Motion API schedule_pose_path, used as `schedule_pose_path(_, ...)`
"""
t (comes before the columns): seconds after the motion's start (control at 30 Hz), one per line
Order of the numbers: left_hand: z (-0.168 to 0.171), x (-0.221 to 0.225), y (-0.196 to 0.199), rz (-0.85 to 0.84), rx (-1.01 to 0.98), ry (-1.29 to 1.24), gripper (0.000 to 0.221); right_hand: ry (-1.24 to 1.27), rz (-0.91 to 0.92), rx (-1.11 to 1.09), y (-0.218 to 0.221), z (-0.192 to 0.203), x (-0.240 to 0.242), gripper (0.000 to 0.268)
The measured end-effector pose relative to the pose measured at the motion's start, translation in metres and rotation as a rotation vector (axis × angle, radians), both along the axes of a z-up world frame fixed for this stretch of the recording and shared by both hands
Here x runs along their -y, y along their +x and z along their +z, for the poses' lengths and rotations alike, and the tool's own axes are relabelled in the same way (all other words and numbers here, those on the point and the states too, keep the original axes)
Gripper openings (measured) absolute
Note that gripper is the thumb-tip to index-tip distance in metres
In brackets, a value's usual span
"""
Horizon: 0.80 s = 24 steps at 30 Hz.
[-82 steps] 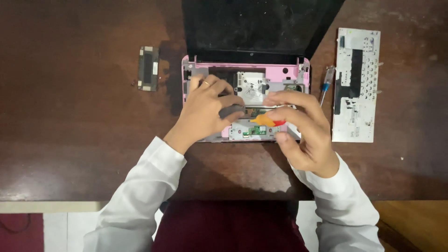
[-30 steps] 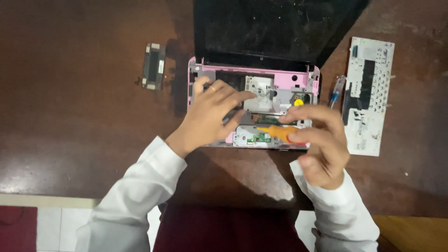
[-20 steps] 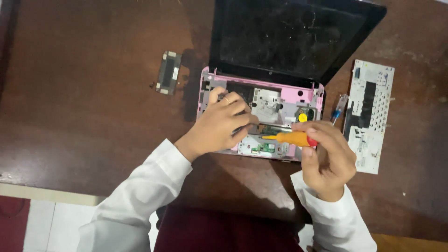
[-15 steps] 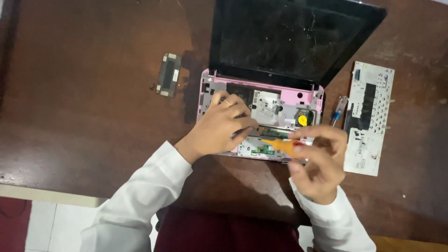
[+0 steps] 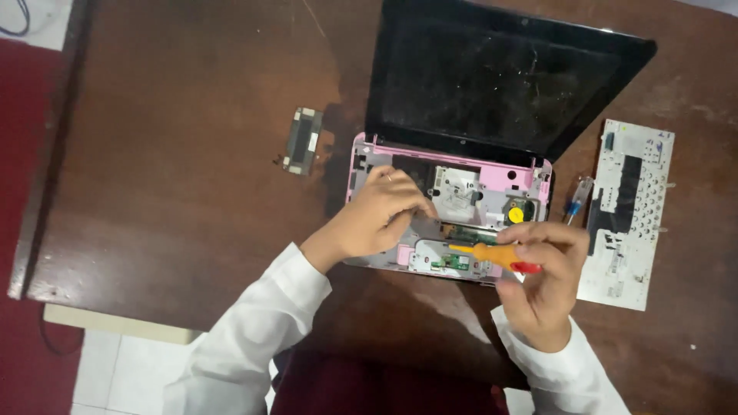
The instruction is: The person is disassembling a pink laptop, first prying off the top bezel and then using a screwdriver to remove internal components.
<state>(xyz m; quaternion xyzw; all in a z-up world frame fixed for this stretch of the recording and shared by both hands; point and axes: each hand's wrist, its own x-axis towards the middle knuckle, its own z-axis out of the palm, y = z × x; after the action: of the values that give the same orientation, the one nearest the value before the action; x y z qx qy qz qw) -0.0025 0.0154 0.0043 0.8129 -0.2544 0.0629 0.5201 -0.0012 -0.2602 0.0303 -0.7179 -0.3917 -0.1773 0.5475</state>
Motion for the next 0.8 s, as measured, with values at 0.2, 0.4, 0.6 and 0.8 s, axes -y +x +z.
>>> schedule_pose_path(0.2, 0.003, 0.001, -0.002, -0.024, 0.039, 0.113, 0.012, 0.027, -0.002, -0.063, 0.004, 0.021, -0.009, 0.028)
schedule_pose_path(0.4, 0.013, 0.008, -0.011, -0.035, 0.211, 0.298, 0.019, 0.167, 0.16, -0.207, 0.004, 0.011, -0.002, 0.025)
schedule_pose_path(0.6, 0.001, 0.015, -0.01, -0.007, 0.216, 0.32, 0.008, 0.086, 0.069, -0.105, 0.004, 0.017, -0.005, 0.014)
schedule_pose_path(0.8, 0.014, 0.027, -0.018, 0.105, 0.372, 0.398, 0.012, 0.097, 0.13, -0.078, 0.003, 0.022, -0.004, 0.02)
